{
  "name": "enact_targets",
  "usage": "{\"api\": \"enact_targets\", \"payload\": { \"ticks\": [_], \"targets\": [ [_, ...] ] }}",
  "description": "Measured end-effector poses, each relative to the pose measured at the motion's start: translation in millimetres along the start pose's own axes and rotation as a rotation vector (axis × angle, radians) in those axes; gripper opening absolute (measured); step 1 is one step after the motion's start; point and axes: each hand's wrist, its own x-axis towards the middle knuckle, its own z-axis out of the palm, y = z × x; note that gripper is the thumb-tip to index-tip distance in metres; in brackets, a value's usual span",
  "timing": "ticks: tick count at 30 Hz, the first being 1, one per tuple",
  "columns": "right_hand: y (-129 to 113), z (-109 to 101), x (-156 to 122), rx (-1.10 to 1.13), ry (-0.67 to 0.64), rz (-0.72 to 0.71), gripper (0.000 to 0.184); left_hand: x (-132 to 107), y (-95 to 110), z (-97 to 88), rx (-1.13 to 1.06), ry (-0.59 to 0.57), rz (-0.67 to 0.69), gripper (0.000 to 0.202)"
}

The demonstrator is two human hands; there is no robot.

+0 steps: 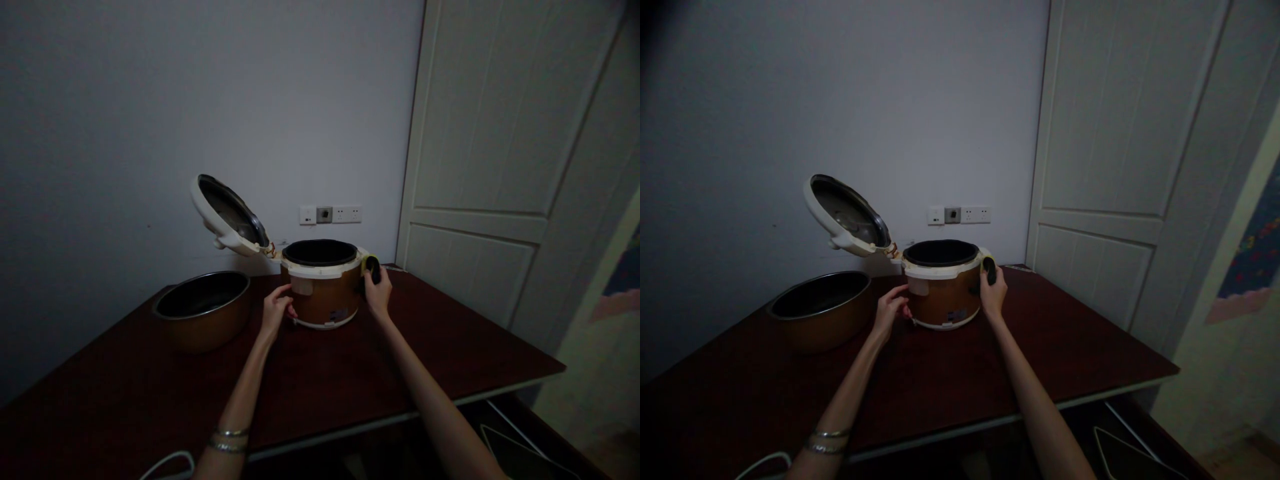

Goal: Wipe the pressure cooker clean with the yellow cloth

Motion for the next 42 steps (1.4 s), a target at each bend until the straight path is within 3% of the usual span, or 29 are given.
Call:
{"api": "enact_targets", "payload": {
  "ticks": [3,4,8,10,12,16,21,27,30,35,42],
  "targets": [
    [-39,-10,6,-0.075,0.009,-0.213,0.032,0,-1,0.0,0.003,0.002,0.012,0.057],
    [-57,-10,6,-0.105,-0.058,-0.316,0.032,0,-1,-0.1,0.004,0.002,0.016,0.057],
    [-130,17,3,-0.306,-0.548,-0.713,0.033,0,-3,-0.6,-0.005,0.001,0.025,0.055],
    [-152,40,-2,-0.419,-0.758,-0.894,0.029,1,-4,-0.7,-0.014,0.009,0.025,0.048],
    [-162,60,-10,-0.547,-0.893,-0.985,0.027,2,-6,-0.1,-0.016,0.022,0.028,0.039],
    [-160,79,-26,-0.674,-0.921,-1.007,0.019,4,-9,5.7,-0.005,0.047,0.034,0.035],
    [-158,74,-33,-0.699,-0.874,-0.951,0.018,3,-14,20.1,0.025,0.117,0.061,0.035],
    [-165,71,-20,-0.726,-0.954,-0.88,0.03,-2,-14,26.4,0.12,0.197,0.116,0.04],
    [-165,62,-9,-0.73,-0.983,-0.83,0.035,-2,-19,25.5,0.191,0.2,0.173,0.046],
    [-153,35,17,-0.643,-0.996,-0.745,0.028,-1,-27,24.6,0.225,0.136,0.224,0.051],
    [-117,0,37,-0.382,-1.016,-0.82,0.047,-3,-26,24.5,0.231,0.129,0.235,0.054]
  ]
}}
